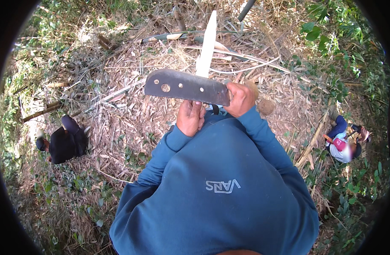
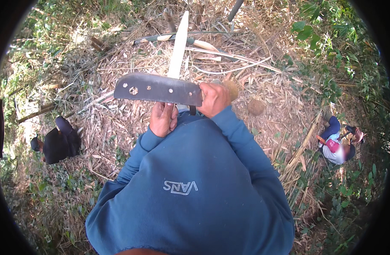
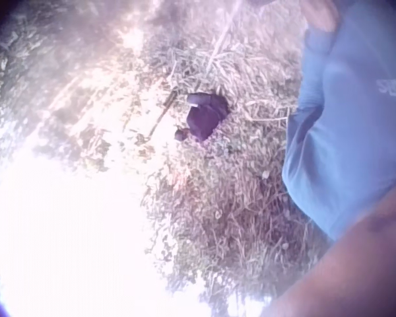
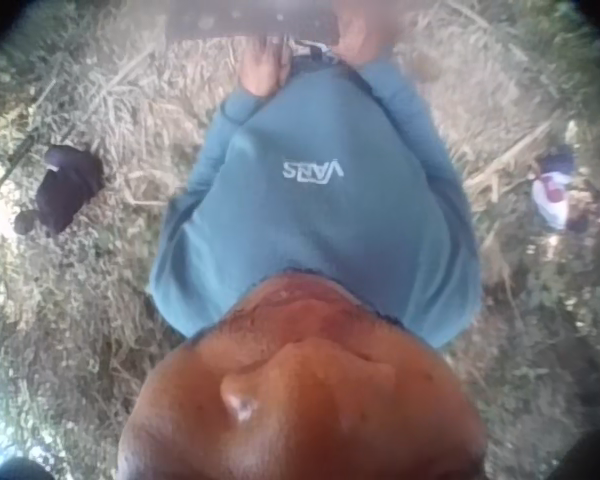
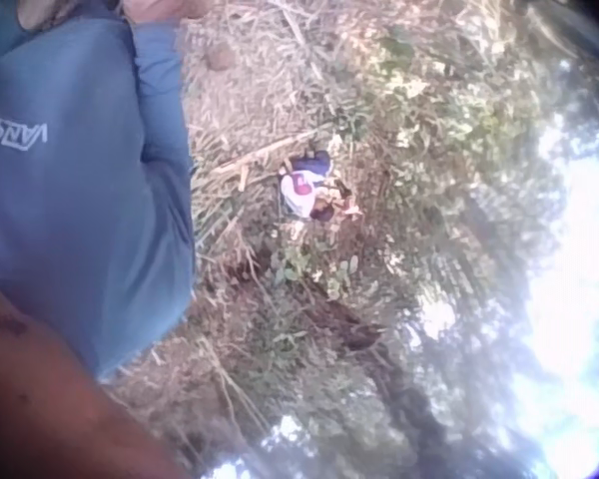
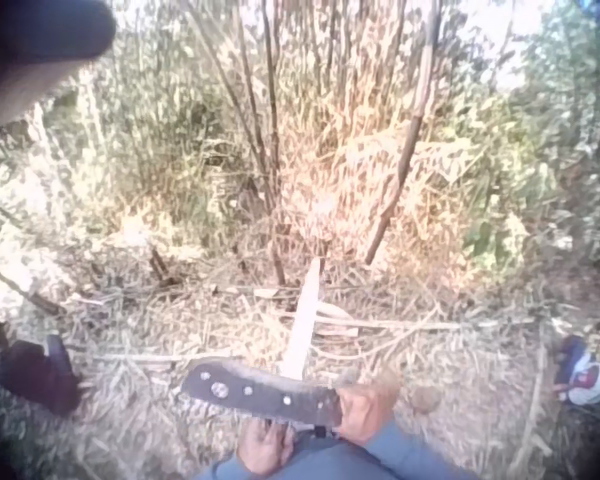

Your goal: The person uses a machete to repeatedly scrape and sharpen a long, thin wooden stick held in the left hand. The person rotates the stick to work on different sides while standing in a wooded area.

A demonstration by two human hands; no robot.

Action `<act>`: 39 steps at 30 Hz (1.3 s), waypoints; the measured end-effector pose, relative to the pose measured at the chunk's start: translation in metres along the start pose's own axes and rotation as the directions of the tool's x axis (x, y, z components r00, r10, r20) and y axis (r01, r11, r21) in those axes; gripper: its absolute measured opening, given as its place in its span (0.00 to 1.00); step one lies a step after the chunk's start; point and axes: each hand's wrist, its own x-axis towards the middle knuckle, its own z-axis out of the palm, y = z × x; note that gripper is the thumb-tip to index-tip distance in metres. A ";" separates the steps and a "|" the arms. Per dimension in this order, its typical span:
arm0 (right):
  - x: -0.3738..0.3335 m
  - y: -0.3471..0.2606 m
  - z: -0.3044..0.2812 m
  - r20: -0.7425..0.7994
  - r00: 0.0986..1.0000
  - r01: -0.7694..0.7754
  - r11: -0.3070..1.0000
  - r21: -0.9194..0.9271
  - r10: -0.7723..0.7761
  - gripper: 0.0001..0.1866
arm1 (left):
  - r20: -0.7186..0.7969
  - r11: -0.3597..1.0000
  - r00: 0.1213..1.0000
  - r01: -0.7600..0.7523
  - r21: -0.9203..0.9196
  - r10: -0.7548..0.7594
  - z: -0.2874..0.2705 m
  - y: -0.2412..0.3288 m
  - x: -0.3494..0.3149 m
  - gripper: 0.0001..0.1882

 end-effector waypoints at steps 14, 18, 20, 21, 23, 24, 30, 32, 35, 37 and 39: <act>0.006 0.023 -0.017 0.122 0.992 0.061 0.987 -0.148 -0.044 0.12 | 0.085 0.996 0.993 0.077 0.054 -0.081 -0.007 -0.006 0.000 0.11; 0.029 0.036 -0.011 0.003 0.928 -0.368 0.918 -0.152 0.372 0.15 | 0.103 0.997 0.992 0.078 0.003 -0.078 -0.008 -0.006 0.001 0.12; 0.025 0.033 -0.019 0.058 0.945 -0.311 0.939 -0.144 0.322 0.14 | 0.118 0.998 0.991 0.062 -0.006 -0.060 -0.007 -0.008 0.001 0.11; 0.022 0.029 -0.023 0.114 0.954 -0.260 0.955 -0.142 0.277 0.14 | 0.121 0.999 0.991 0.054 -0.006 -0.053 -0.005 -0.004 0.001 0.10; 0.017 0.026 -0.026 0.191 0.981 -0.002 0.989 -0.149 0.030 0.15 | 0.116 0.998 0.992 0.058 -0.005 -0.057 -0.003 -0.003 0.001 0.10; 0.017 0.034 -0.021 0.097 0.993 0.075 0.986 -0.147 -0.062 0.15 | 0.105 0.998 0.992 0.066 0.000 -0.065 -0.003 -0.003 0.002 0.11; 0.044 0.063 -0.012 -0.073 0.893 -0.448 0.892 -0.061 0.443 0.19 | 0.148 0.996 0.986 0.081 -0.030 -0.076 -0.006 -0.001 0.001 0.13; 0.047 0.064 -0.016 -0.111 0.847 -0.527 0.849 -0.048 0.519 0.19 | 0.147 0.997 0.987 0.066 -0.049 -0.058 -0.007 0.000 0.005 0.12; 0.028 0.049 -0.027 -0.006 0.817 -0.576 0.817 -0.005 0.576 0.16 | 0.114 0.983 0.989 0.111 -0.143 -0.095 -0.005 0.004 0.011 0.10; 0.008 0.032 -0.023 0.027 0.903 -0.429 0.899 0.090 0.428 0.14 | 0.112 0.954 0.981 0.181 -0.240 -0.158 -0.007 -0.003 0.020 0.08; -0.005 0.017 -0.013 0.028 0.974 -0.227 0.967 0.114 0.225 0.13 | 0.116 0.941 0.975 0.215 -0.262 -0.191 -0.002 0.003 0.022 0.07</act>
